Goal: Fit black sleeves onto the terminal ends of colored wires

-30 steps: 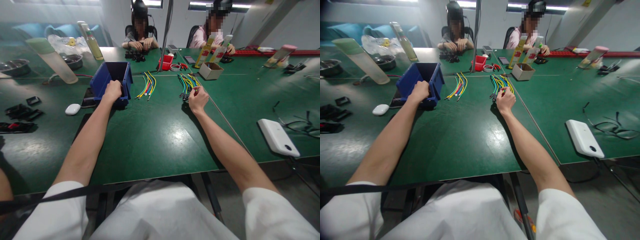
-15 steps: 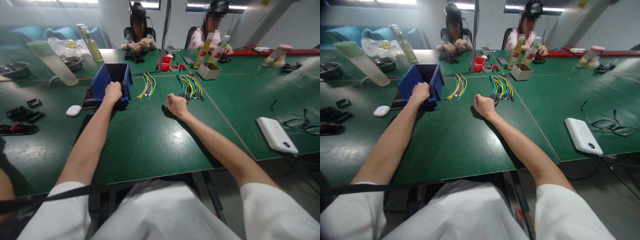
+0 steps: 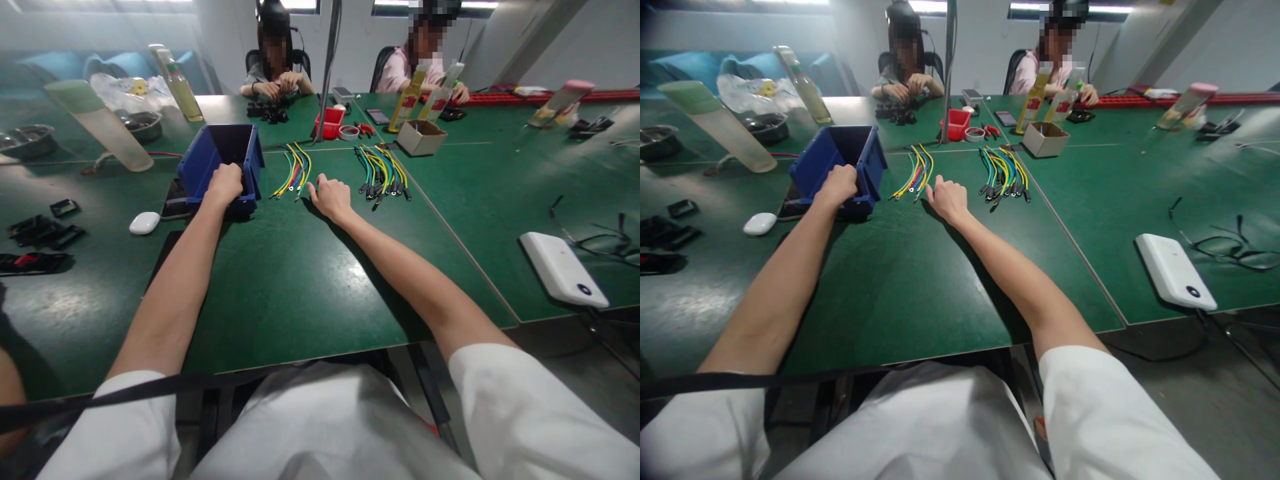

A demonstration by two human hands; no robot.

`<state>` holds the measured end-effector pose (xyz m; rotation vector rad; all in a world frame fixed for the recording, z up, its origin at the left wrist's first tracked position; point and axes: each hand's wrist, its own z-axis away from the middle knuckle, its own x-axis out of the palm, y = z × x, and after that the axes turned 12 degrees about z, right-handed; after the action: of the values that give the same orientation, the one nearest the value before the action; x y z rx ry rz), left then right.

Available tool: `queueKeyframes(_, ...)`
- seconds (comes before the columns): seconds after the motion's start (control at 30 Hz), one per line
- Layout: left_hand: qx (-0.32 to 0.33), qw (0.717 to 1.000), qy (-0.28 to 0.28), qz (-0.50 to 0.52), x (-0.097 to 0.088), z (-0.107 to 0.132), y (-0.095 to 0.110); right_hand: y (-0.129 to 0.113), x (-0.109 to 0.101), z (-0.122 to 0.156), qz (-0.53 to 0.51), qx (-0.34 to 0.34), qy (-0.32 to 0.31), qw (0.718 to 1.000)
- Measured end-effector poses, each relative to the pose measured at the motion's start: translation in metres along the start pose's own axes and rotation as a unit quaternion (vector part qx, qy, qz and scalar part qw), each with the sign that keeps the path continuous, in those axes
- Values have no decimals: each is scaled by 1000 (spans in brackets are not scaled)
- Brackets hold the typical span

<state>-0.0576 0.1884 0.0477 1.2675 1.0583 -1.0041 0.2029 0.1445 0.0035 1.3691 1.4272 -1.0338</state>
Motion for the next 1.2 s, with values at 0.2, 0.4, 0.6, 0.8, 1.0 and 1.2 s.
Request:
queueKeyframes(0.2,-4,1000,-11,10,3,-6,-3,-14,7,-23,-32,17,2,999)
queueKeyframes(0.4,-8,1000,-18,17,2,-4,-1,-20,22,-50,-48,42,-10,998)
queueKeyframes(0.6,-11,1000,-18,8,1,-3,-1,-18,26,-55,-48,35,-19,998)
queueKeyframes(0.8,1,1000,-14,-4,3,-7,-5,-18,21,-54,-45,27,-36,998)
queueKeyframes(1.0,7,1000,-12,-10,7,-11,-9,-17,20,-54,-61,56,-50,995)
queueKeyframes(1.2,20,999,0,27,9,-15,-13,-16,20,-53,-66,58,-41,995)
